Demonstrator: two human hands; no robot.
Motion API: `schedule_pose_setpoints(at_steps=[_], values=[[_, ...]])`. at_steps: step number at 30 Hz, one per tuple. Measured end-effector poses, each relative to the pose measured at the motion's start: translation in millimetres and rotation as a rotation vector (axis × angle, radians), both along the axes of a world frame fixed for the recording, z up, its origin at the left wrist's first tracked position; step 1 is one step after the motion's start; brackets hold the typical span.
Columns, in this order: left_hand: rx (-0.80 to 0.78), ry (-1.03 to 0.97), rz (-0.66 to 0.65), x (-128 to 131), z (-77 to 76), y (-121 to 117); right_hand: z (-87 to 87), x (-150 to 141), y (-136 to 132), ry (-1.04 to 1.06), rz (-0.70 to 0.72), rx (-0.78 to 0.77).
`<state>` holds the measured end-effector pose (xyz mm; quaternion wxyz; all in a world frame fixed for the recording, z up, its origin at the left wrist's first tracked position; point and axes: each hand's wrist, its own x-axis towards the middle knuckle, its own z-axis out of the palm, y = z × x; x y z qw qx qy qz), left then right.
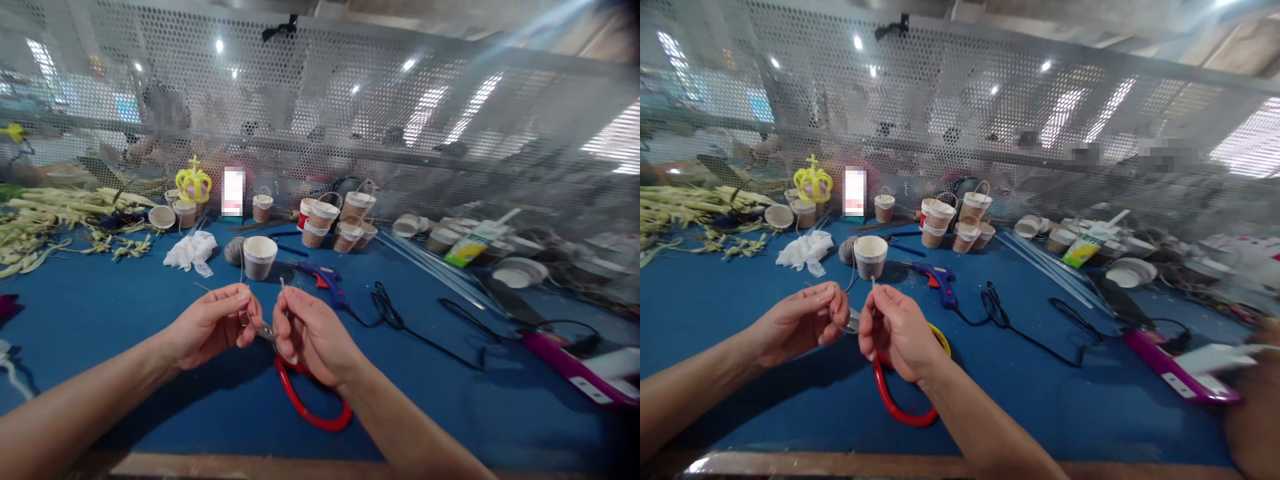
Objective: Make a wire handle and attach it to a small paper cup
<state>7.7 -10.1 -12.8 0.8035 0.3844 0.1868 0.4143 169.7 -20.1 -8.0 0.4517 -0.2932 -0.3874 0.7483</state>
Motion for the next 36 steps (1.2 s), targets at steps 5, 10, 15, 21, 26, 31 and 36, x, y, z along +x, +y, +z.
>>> schedule_pose_setpoints(at_steps=[5, 10, 15, 21, 26, 31, 36], values=[[-0.035, 0.003, 0.043, 1.2, -1.3, 0.9, 1.2, 3.2, 2.2, 0.024, 0.081, 0.046], [-0.046, 0.004, 0.063, 2.4, -4.1, 3.1, 4.1, 6.7, 4.3, 0.13, 0.122, -0.009], [-0.072, 0.041, 0.108, 1.7, -6.1, 4.2, 3.9, 7.5, 5.4, 0.114, 0.104, 0.012], [-0.068, 0.11, 0.048, 5.5, -8.1, -0.9, -0.4, 5.3, 8.3, 0.094, 0.04, 0.064], [-0.064, 0.135, 0.121, 6.8, -11.8, -0.4, -1.8, 4.9, 7.2, -0.006, -0.001, 0.091], [0.084, 0.294, 0.273, 5.5, -14.7, 3.9, -0.2, 5.3, 5.9, -0.096, -0.101, 0.136], [0.951, 0.731, 0.784, -2.3, -14.6, 2.7, 0.5, 4.2, 5.2, -0.112, -0.16, 0.159]])
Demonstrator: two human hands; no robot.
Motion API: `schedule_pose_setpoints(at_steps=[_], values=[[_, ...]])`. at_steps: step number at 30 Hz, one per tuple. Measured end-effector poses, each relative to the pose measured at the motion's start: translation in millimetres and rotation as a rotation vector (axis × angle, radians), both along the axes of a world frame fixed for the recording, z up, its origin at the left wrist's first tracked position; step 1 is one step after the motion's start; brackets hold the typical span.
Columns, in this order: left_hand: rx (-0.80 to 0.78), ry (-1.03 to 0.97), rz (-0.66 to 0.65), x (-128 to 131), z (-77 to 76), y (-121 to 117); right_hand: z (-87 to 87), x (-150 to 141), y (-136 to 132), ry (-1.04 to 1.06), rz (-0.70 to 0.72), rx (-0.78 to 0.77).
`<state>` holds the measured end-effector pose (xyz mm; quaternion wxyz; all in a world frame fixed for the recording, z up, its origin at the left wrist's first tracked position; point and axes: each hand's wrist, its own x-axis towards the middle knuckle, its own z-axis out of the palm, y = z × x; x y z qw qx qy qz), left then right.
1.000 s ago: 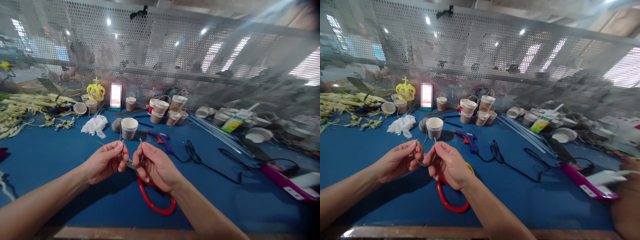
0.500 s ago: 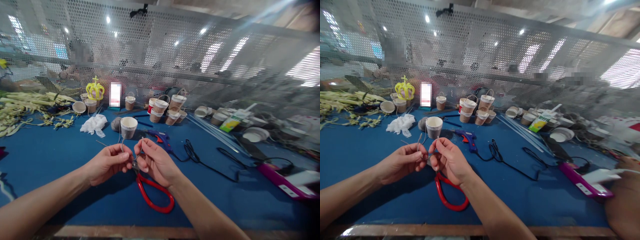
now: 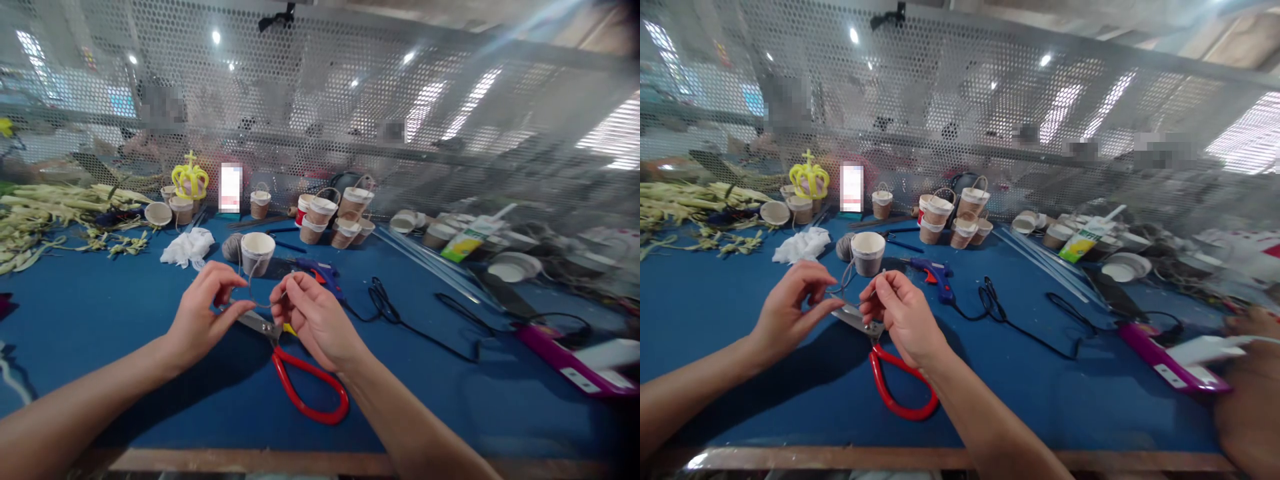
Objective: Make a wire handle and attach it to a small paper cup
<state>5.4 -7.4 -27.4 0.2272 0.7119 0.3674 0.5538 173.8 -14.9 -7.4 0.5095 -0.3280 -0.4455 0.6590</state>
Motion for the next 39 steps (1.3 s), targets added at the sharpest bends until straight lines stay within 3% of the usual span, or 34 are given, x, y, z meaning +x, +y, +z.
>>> schedule_pose_setpoints(at_steps=[2, 5, 13, 29, 39], values=[[0.249, 0.234, -0.038, -1.5, 0.2, -1.7, -0.8, -1.6, -0.9, -0.009, 0.015, 0.002], [0.35, 0.362, -0.115, -0.1, -0.5, -2.7, -2.7, -3.6, -1.9, -0.039, 0.022, 0.02], [0.31, 0.53, -0.103, 2.3, 1.7, -4.2, -6.8, -3.1, -2.1, -0.133, -0.014, 0.069], [0.193, 0.432, -0.216, 2.2, 4.9, -5.4, -2.0, 1.0, -1.5, -0.033, 0.036, 0.045], [0.185, 0.441, -0.163, 5.2, 2.5, -7.9, -3.7, -2.9, -2.1, -0.055, 0.022, 0.044]])
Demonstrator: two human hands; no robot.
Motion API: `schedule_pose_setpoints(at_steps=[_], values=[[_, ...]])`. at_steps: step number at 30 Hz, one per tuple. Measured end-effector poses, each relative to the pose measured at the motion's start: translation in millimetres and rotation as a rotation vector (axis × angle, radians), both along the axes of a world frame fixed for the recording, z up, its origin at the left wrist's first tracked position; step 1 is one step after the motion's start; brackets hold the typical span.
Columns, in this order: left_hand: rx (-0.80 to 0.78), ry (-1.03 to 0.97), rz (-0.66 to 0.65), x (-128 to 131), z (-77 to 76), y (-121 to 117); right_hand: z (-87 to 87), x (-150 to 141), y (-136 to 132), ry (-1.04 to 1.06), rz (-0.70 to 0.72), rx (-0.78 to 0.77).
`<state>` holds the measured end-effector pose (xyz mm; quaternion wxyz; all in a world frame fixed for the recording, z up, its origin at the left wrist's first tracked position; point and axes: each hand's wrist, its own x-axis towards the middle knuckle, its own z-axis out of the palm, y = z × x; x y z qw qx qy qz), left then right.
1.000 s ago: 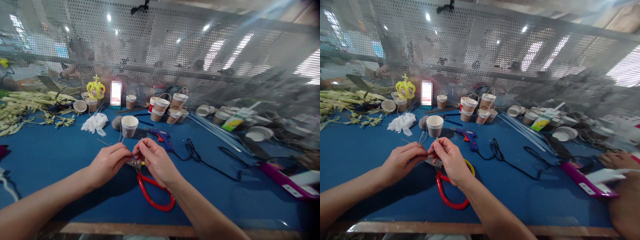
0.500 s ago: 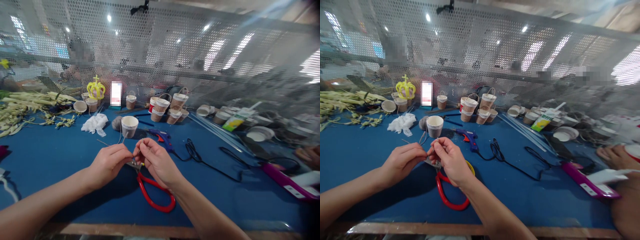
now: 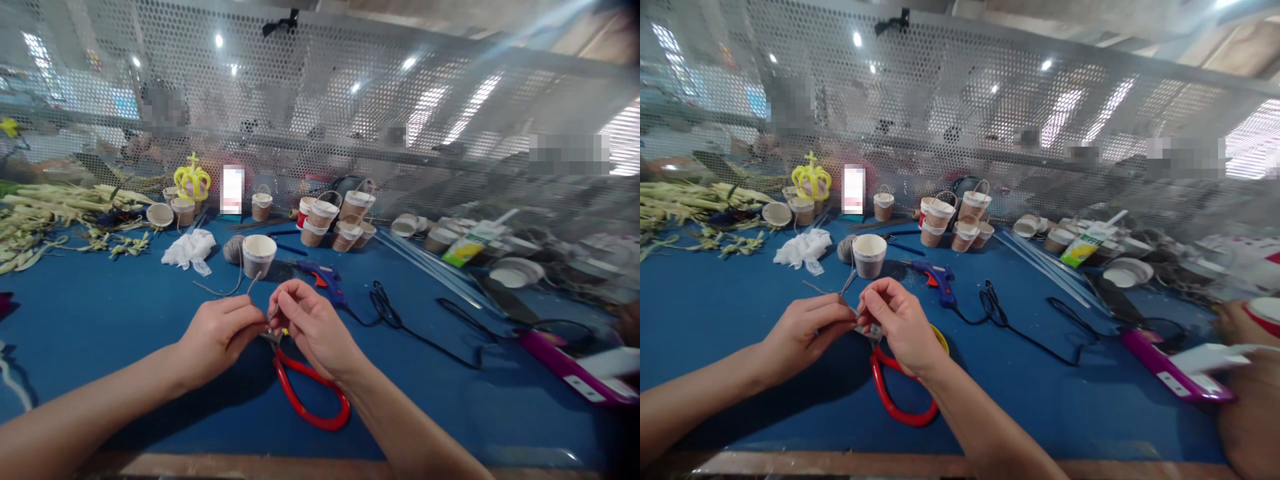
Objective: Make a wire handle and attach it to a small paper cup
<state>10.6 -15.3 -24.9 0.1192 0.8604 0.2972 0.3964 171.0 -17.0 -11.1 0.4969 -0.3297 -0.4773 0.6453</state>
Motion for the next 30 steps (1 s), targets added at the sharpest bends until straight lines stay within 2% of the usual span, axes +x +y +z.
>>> schedule_pose_setpoints(at_steps=[8, 11, 16, 23, 30], values=[[0.035, 0.062, 0.019, 0.2, 3.5, -2.2, 2.2, -0.4, -0.5, 0.094, 0.036, -0.109], [0.019, 0.056, 0.031, 0.2, 2.8, -1.4, 1.9, 0.2, 0.9, 0.072, 0.017, -0.098], [-0.039, 0.019, 0.056, -0.3, 1.6, -0.8, 1.3, 0.7, 0.3, -0.06, -0.032, 0.011], [0.052, 0.086, 0.089, -2.0, 2.3, 1.6, 1.5, 3.1, -0.1, -0.195, -0.03, 0.07], [0.1, 0.229, 0.204, -2.2, -0.4, 3.2, 4.1, 7.2, 1.8, -0.54, -0.076, 0.152]])
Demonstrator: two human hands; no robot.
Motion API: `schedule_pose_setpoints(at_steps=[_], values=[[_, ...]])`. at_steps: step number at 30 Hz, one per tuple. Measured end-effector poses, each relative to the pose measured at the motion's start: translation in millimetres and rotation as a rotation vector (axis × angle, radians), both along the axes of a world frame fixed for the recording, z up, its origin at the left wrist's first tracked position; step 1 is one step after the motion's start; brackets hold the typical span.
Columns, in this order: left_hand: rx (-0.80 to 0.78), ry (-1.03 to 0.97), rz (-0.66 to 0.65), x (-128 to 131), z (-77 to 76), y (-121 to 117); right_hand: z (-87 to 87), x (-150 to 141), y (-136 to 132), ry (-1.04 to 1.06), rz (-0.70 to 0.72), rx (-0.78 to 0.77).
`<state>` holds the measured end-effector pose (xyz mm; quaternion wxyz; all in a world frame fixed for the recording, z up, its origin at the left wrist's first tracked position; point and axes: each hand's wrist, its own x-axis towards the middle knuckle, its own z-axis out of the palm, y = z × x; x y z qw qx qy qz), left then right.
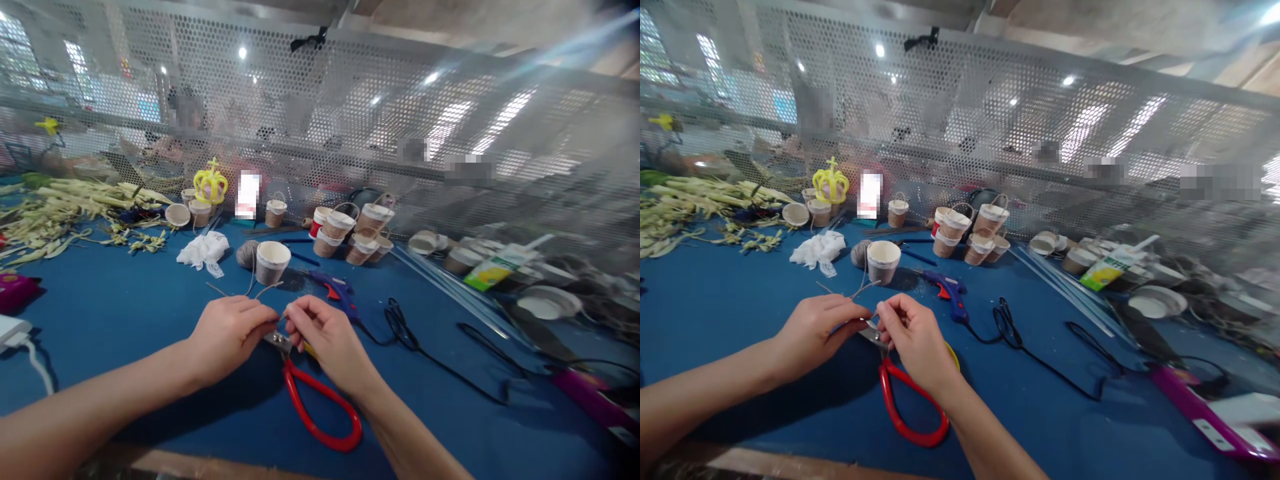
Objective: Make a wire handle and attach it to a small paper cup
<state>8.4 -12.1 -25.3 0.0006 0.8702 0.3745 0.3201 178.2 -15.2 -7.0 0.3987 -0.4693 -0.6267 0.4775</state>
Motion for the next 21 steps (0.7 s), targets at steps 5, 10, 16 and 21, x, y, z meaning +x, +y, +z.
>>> schedule_pose_setpoints(at_steps=[5, 10, 16, 21], values=[[0.027, 0.047, 0.028, -0.3, -0.6, -0.5, -0.2, -1.7, -0.7, -0.047, 0.019, 0.013], [0.018, -0.028, 0.038, -1.3, 3.3, -1.2, -0.8, -3.8, -2.4, 0.032, 0.004, 0.002], [-0.013, -0.127, 0.016, -0.6, 6.0, -1.9, -0.9, -5.6, -7.5, 0.061, -0.023, 0.0], [-0.07, -0.147, -0.002, -1.2, 7.7, -2.2, -0.7, -5.7, -9.6, 0.032, -0.016, 0.049]])
